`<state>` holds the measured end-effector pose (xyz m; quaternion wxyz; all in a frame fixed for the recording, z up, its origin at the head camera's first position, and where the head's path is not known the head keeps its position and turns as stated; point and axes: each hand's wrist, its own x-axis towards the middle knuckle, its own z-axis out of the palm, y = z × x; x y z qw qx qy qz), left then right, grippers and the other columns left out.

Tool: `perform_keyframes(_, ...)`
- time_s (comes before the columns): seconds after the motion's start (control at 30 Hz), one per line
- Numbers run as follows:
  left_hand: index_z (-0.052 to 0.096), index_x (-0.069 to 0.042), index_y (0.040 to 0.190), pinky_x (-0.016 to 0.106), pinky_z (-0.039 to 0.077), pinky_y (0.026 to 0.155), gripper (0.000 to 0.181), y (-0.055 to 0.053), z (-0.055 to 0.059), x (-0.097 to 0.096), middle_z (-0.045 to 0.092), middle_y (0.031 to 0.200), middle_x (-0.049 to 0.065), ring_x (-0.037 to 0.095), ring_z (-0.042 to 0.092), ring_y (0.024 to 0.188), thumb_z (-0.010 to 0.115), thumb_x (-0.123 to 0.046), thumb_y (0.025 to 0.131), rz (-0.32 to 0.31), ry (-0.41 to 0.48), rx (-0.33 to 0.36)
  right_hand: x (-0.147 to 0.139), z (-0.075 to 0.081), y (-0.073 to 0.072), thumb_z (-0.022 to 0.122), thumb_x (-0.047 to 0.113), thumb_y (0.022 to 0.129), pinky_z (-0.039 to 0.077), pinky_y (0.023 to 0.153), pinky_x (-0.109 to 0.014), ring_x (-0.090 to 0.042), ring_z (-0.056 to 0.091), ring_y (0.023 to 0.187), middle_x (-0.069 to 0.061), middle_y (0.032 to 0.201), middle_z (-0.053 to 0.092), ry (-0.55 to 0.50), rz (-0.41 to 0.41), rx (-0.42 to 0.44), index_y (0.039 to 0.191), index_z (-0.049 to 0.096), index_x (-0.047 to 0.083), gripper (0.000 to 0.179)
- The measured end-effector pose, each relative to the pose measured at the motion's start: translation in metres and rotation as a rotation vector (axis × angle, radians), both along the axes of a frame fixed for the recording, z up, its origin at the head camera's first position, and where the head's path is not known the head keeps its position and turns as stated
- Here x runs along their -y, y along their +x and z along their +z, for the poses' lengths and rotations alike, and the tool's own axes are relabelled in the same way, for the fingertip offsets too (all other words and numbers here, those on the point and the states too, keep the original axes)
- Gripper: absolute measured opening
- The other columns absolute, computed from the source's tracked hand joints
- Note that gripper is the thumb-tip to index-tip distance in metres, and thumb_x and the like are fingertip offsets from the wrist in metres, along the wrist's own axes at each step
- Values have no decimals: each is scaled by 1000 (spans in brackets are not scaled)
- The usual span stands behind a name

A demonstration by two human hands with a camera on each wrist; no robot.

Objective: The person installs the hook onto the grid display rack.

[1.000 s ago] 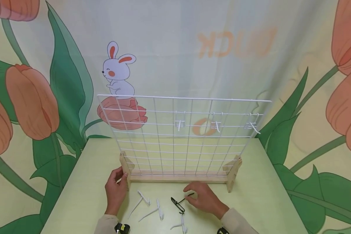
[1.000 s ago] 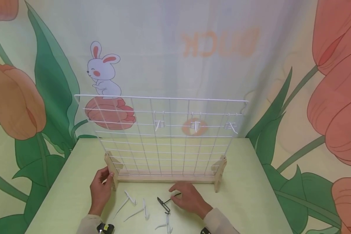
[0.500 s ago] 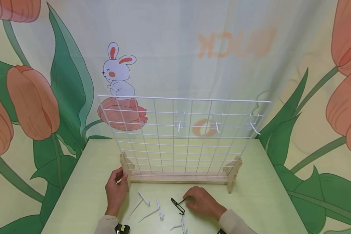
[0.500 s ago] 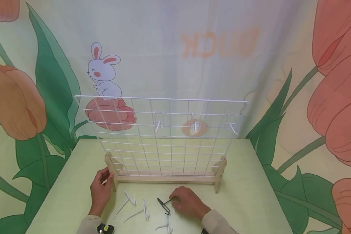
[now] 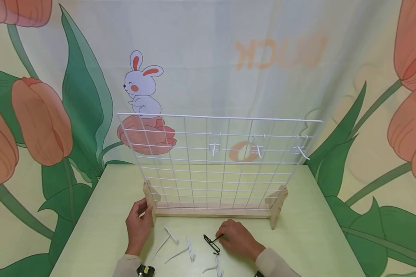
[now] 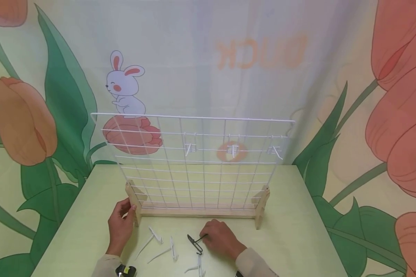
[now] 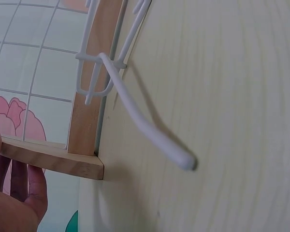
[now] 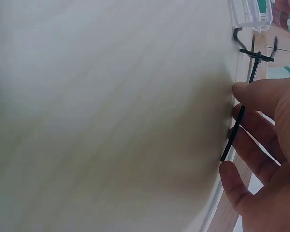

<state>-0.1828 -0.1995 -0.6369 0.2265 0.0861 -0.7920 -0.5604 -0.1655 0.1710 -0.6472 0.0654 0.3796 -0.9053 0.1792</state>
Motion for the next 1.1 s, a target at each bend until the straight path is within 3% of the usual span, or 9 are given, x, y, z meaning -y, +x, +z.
perform_keyframes(0.17,67,-11,133,5,52,79,31,0,0,-1,74,123,12,-6,61,106,71,-12,103,-1,-7,-2,2,0,1,84,18,90,54,73,-24,-7,62,91,13,97,76,22,-17,36,98,84,25,10)
perform_keyframes(0.4,68,-11,133,6,52,80,31,-1,-1,-2,75,122,12,-1,63,107,71,-12,102,1,-8,-8,2,-1,5,85,19,90,54,72,-23,-6,62,90,14,95,74,4,-12,-7,95,83,26,10)
perform_keyframes(0.7,69,-12,133,6,52,79,30,-1,-1,-1,76,121,13,5,66,108,71,-14,103,8,-6,-17,2,1,8,77,14,97,57,82,-20,-6,65,95,9,98,75,-33,17,102,102,82,19,9)
perform_keyframes(0.83,68,-11,134,5,51,79,31,0,-1,-1,75,122,13,10,66,109,70,-15,103,6,-10,-7,3,3,9,78,13,96,57,82,-20,-6,66,94,8,97,75,-57,22,93,103,83,18,10)
perform_keyframes(1.0,67,-12,134,4,51,80,31,0,-1,0,74,123,12,0,63,107,70,-14,103,5,-20,1,7,7,9,80,11,94,57,79,-17,-4,68,91,7,95,76,-121,-17,76,101,83,17,10)
perform_keyframes(1.1,66,-13,135,4,51,80,31,0,0,-1,74,123,10,-6,61,106,70,-15,104,1,-24,0,7,10,9,81,9,93,56,76,-13,0,67,88,7,94,76,-198,-48,110,99,83,16,10)
